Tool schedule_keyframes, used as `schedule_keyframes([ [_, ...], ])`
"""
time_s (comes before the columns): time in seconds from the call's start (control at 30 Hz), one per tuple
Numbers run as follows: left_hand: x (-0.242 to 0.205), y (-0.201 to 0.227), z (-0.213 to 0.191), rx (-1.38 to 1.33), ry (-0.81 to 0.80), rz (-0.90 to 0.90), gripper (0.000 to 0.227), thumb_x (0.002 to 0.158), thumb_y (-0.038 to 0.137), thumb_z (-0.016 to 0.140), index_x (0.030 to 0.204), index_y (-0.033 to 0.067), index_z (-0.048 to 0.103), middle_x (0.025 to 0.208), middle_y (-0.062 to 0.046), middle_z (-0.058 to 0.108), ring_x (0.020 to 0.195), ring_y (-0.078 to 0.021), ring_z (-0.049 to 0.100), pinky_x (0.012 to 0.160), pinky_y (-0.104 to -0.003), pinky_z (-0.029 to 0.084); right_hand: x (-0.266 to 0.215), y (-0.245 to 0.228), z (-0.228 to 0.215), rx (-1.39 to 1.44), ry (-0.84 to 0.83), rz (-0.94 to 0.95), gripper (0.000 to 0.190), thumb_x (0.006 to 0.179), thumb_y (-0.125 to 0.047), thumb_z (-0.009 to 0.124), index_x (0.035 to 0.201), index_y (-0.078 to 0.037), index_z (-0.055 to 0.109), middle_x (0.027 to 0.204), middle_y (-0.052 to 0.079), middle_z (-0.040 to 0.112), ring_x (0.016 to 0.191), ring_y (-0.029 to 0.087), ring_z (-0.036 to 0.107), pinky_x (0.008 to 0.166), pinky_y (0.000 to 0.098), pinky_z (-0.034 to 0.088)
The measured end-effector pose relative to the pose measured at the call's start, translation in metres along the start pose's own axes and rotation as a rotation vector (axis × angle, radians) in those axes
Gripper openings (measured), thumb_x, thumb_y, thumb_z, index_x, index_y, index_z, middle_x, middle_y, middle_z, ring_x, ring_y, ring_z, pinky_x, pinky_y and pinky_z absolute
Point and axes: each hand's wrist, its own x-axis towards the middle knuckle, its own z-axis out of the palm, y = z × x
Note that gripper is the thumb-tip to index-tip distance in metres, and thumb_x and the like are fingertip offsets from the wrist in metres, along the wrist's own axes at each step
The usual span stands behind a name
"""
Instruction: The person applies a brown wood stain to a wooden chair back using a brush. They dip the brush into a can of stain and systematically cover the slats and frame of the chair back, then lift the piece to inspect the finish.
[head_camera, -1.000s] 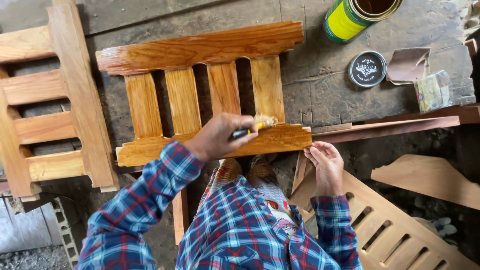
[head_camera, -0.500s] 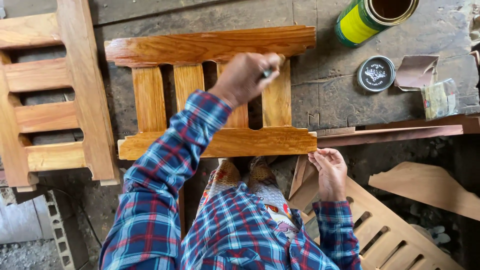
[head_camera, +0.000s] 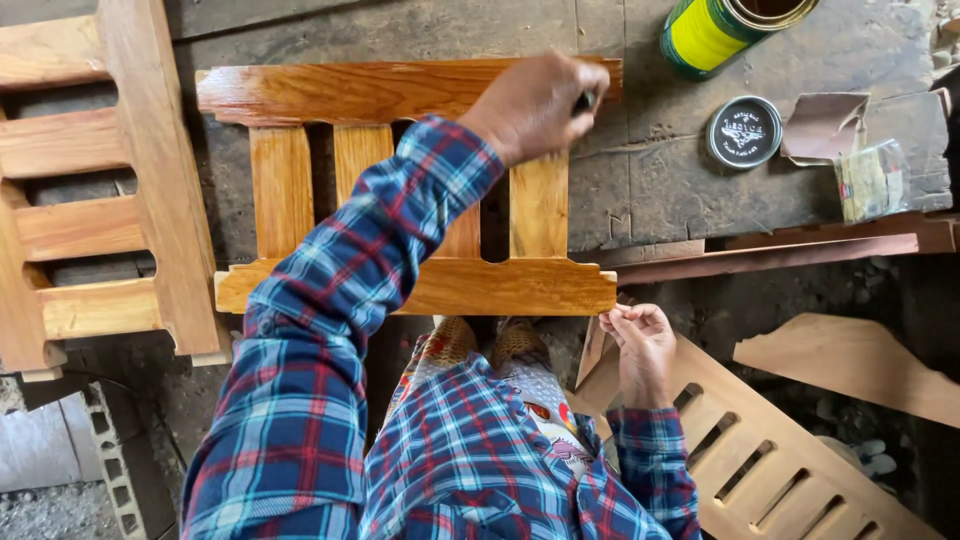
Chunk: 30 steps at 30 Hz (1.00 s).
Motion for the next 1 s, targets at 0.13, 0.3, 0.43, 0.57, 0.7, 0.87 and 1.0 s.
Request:
schedule_keyframes([
  [0.13, -0.016, 0.025, 0.0, 0.112, 0.018, -0.024, 0.014, 0.089, 0.008, 0.077, 0.102, 0.0069, 0.072, 0.085, -0.013, 0.076, 0.069, -0.0193, 0.075, 0.06, -0.026, 0.064, 0.008, 0.01, -0.009, 0.032, -0.014, -0.028, 0.021, 0.087, 0.006, 0.073, 0.085, -0.01, 0.06, 0.092, 0.012, 0.071, 0.083, 0.022, 0.074, 0.083, 0.0337, 0.064],
  [0.3, -0.079, 0.076, 0.01, -0.223, -0.104, -0.008, 0.007, 0.088, 0.014, 0.068, 0.09, 0.0076, 0.071, 0.077, -0.019, 0.074, 0.075, -0.0421, 0.074, 0.072, -0.051, 0.061, 0.021, 0.031, -0.027, -0.059, 0.02, -0.047, 0.024, 0.088, 0.005, 0.074, 0.091, -0.009, 0.054, 0.101, 0.015, 0.074, 0.082, 0.028, 0.077, 0.08, 0.0339, 0.066],
  [0.43, -0.111, 0.075, 0.001, -0.412, -0.157, -0.009, 0.008, 0.089, 0.018, 0.069, 0.093, 0.0103, 0.07, 0.083, -0.015, 0.077, 0.078, -0.0373, 0.076, 0.073, -0.045, 0.062, 0.005, 0.015, -0.015, -0.056, 0.017, -0.039, 0.024, 0.088, 0.005, 0.073, 0.09, -0.009, 0.054, 0.099, 0.013, 0.075, 0.081, 0.025, 0.077, 0.079, 0.0328, 0.066],
  [0.57, -0.123, 0.048, -0.019, -0.488, 0.205, -0.107, 0.008, 0.089, 0.02, 0.071, 0.094, 0.0148, 0.068, 0.076, -0.013, 0.072, 0.077, -0.0332, 0.073, 0.069, -0.043, 0.057, 0.007, 0.011, -0.015, -0.011, -0.014, -0.079, 0.024, 0.088, 0.005, 0.073, 0.09, -0.009, 0.054, 0.098, 0.014, 0.075, 0.081, 0.027, 0.078, 0.077, 0.0326, 0.066],
  [0.7, -0.137, 0.038, -0.049, -0.251, 0.562, -0.28, 0.007, 0.09, 0.02, 0.078, 0.094, 0.0223, 0.072, 0.067, -0.007, 0.067, 0.065, -0.0263, 0.071, 0.06, -0.033, 0.054, -0.003, 0.001, -0.01, -0.004, -0.006, -0.125, 0.025, 0.088, 0.005, 0.073, 0.092, -0.01, 0.054, 0.098, 0.013, 0.075, 0.081, 0.025, 0.078, 0.078, 0.0316, 0.065],
  [0.87, -0.148, 0.049, -0.03, -0.233, 0.663, -0.43, 0.01, 0.088, 0.018, 0.08, 0.086, 0.0212, 0.071, 0.06, -0.005, 0.068, 0.059, -0.022, 0.07, 0.054, -0.028, 0.051, -0.018, -0.012, 0.005, -0.027, 0.016, -0.18, 0.026, 0.088, 0.006, 0.074, 0.091, -0.011, 0.054, 0.097, 0.012, 0.075, 0.081, 0.022, 0.077, 0.078, 0.0295, 0.066],
  [1.0, -0.144, 0.029, 0.002, -0.144, 0.874, -0.337, 0.02, 0.083, 0.005, 0.078, 0.083, 0.0156, 0.061, 0.063, -0.012, 0.067, 0.059, -0.0314, 0.071, 0.056, -0.034, 0.054, -0.026, -0.018, 0.012, -0.082, 0.047, -0.223, 0.029, 0.089, 0.005, 0.075, 0.088, -0.012, 0.052, 0.096, 0.011, 0.075, 0.081, 0.019, 0.077, 0.077, 0.0265, 0.064],
])
